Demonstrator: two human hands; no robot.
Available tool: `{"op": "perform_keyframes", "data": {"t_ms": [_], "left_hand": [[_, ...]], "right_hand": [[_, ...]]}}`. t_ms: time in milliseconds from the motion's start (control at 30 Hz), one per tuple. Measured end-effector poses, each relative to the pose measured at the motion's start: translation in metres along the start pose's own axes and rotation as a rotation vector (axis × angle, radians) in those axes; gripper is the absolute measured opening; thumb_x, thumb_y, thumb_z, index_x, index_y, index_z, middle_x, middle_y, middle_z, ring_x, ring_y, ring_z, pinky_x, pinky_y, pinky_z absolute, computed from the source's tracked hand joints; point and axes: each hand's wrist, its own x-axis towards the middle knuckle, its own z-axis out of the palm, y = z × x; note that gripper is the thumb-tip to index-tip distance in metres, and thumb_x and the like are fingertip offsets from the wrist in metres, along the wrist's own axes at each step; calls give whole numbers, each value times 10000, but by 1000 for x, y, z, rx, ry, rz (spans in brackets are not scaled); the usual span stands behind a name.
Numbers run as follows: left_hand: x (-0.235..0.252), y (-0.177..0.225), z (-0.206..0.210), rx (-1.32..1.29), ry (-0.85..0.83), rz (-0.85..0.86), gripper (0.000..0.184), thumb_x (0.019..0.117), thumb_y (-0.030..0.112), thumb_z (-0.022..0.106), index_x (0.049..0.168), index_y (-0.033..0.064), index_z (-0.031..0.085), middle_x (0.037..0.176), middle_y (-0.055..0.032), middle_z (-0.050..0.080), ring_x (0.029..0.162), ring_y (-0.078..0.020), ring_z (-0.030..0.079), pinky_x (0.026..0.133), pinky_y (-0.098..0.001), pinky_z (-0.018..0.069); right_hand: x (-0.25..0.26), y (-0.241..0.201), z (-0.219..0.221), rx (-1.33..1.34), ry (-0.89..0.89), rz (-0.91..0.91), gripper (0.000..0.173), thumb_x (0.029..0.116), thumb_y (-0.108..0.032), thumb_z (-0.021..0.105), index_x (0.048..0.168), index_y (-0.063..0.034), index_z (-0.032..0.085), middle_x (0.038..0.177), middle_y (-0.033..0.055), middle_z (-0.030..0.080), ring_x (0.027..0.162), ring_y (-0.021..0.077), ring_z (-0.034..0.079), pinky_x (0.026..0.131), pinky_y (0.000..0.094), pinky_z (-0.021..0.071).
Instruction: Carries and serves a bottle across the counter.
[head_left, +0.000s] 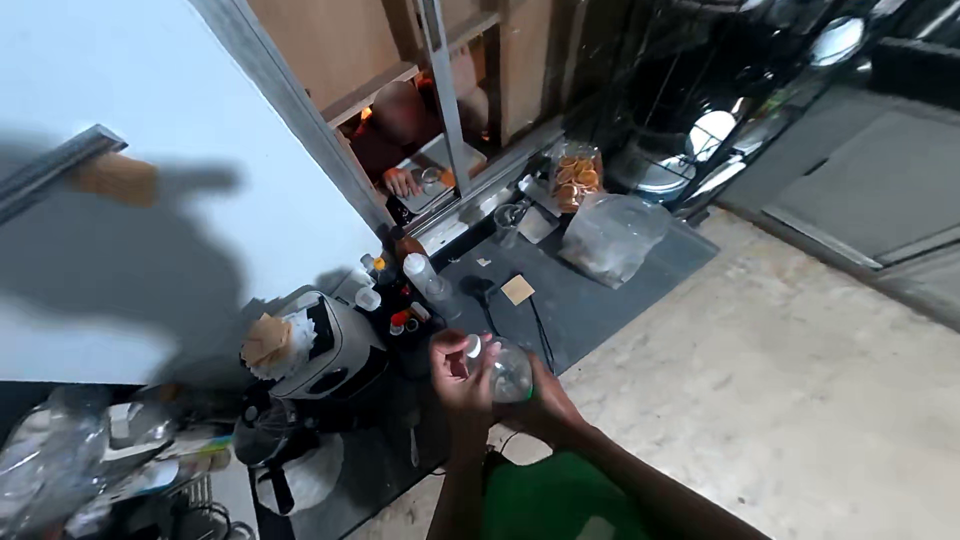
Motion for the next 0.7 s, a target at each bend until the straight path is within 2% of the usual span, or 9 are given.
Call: {"op": "perform_keyframes", "data": {"t_ms": [67, 133, 200, 300, 400, 500, 600, 700], "left_hand": [[7, -5, 10, -12, -63, 6, 299, 851, -25, 737, 1113, 19, 601, 1183, -143, 649, 1040, -238, 698, 867, -360, 631], [16, -12, 14, -17, -142, 41, 193, 977, 159, 682, 1141, 70, 636, 1246, -160, 687, 1153, -295, 679, 983, -417, 582], [24, -17, 17, 24, -188, 87, 224, 1058, 271, 564, 1146, 81, 642, 1240, -167, 699, 1191, -328, 665, 1041, -466, 549], [32, -22, 25, 35, -160, 84, 193, 1039, 238, 600, 1133, 82, 666, 1205, -159, 707, 1168, -323, 671, 1024, -472, 556], [37, -27, 32, 28, -73, 49, 144, 933, 123, 729, 1062, 67, 698, 1200, -140, 687, 1120, -301, 683, 955, -440, 602], [40, -31, 34, 34, -50, 33, 189, 880, 118, 793, 1042, 62, 714, 1203, -128, 672, 1096, -289, 695, 925, -426, 625], [43, -28, 40, 43, -67, 17, 170, 900, 121, 774, 1053, 73, 718, 1190, -130, 694, 1106, -292, 696, 942, -427, 615], [48, -27, 42, 58, -110, 40, 125, 971, 130, 694, 1081, 71, 706, 1189, -152, 709, 1131, -305, 688, 968, -435, 595]], "right_hand": [[17, 4, -18, 15, 4, -60, 1044, 665, -427, 938, 1484, -28, 428, 1382, 157, 603, 1253, 219, 613, 1070, 416, 524], [32, 11, -30, 48, 22, -170, 1003, 681, -428, 935, 1459, -9, 461, 1370, 160, 613, 1251, 209, 615, 1069, 400, 528], [45, 16, -39, 80, 0, -218, 972, 689, -420, 930, 1446, -6, 482, 1373, 154, 614, 1267, 196, 601, 1092, 385, 507], [61, 20, -49, 103, -41, -215, 983, 679, -409, 937, 1446, 5, 482, 1385, 161, 602, 1290, 192, 581, 1117, 360, 486], [71, 23, -54, 127, -64, -232, 998, 683, -362, 942, 1460, 37, 459, 1411, 196, 579, 1315, 223, 566, 1132, 368, 468], [77, 28, -56, 173, -58, -275, 985, 683, -343, 945, 1448, 41, 459, 1393, 186, 587, 1296, 193, 575, 1119, 335, 481], [83, 29, -60, 176, -58, -295, 990, 682, -351, 943, 1447, 49, 457, 1391, 188, 591, 1292, 184, 580, 1114, 327, 484], [90, 31, -61, 190, -64, -311, 967, 701, -350, 935, 1441, 50, 460, 1388, 187, 591, 1294, 186, 578, 1117, 328, 484]]}}
